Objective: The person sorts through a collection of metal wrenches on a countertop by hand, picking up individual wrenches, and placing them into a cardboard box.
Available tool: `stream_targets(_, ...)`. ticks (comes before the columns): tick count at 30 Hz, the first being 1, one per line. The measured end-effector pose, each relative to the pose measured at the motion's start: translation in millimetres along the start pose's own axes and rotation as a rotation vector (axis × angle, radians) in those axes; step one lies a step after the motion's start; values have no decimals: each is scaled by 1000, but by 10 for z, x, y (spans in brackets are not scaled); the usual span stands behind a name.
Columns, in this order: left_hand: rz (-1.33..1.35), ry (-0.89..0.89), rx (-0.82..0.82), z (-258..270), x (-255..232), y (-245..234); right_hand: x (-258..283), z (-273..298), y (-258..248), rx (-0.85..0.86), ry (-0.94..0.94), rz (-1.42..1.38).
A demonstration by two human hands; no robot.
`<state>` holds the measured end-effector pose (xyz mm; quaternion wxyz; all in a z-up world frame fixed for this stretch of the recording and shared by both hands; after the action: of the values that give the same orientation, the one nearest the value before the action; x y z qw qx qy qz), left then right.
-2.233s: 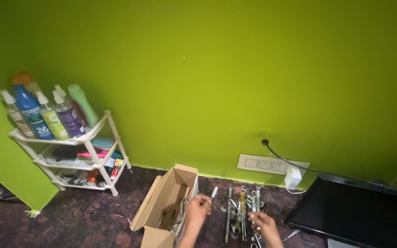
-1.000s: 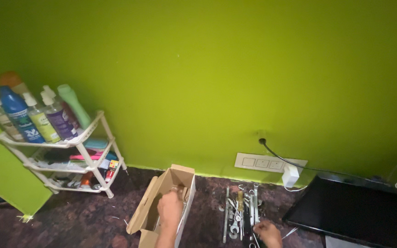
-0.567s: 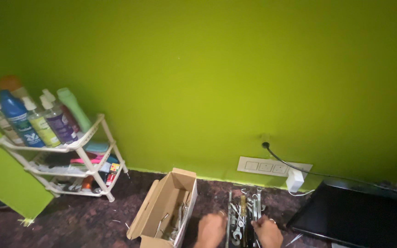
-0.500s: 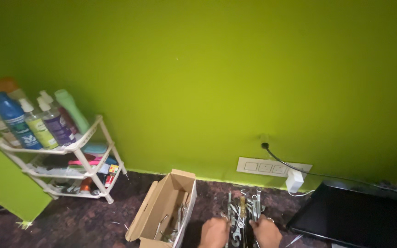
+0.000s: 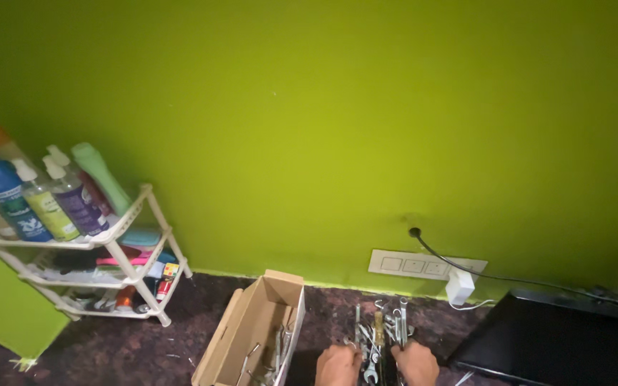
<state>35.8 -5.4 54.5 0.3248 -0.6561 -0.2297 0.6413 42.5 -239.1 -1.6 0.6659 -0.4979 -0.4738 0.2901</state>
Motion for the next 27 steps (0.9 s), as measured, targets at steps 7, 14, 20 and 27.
stream_targets(7, 337, -264, 271, -71, 121, 124, -40, 77, 48, 108, 242, -895)
stream_targets(14, 552, -233, 396, 75, 288, 185, -1, 323, 121, 171, 67, -1640)
stream_targets(20, 598, -120, 405, 9, 549, 205, 211, 603, 151, 252, 124, -1601)
stream_targets(27, 493, -30, 265, -63, 547, -134, 450, 801, 295, 317, 40, -1635)
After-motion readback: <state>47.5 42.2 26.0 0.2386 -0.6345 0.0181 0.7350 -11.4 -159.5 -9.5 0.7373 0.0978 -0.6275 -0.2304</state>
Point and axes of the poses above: each hand's wrist, its own z-axis away from the middle knuckle, its own y-axis out of the palm, x = y × z, the point moved 3 cm from there along -z, towards the middle knuckle, and after that the axes turned 11 degrees about -y, right-handed, at the moved point
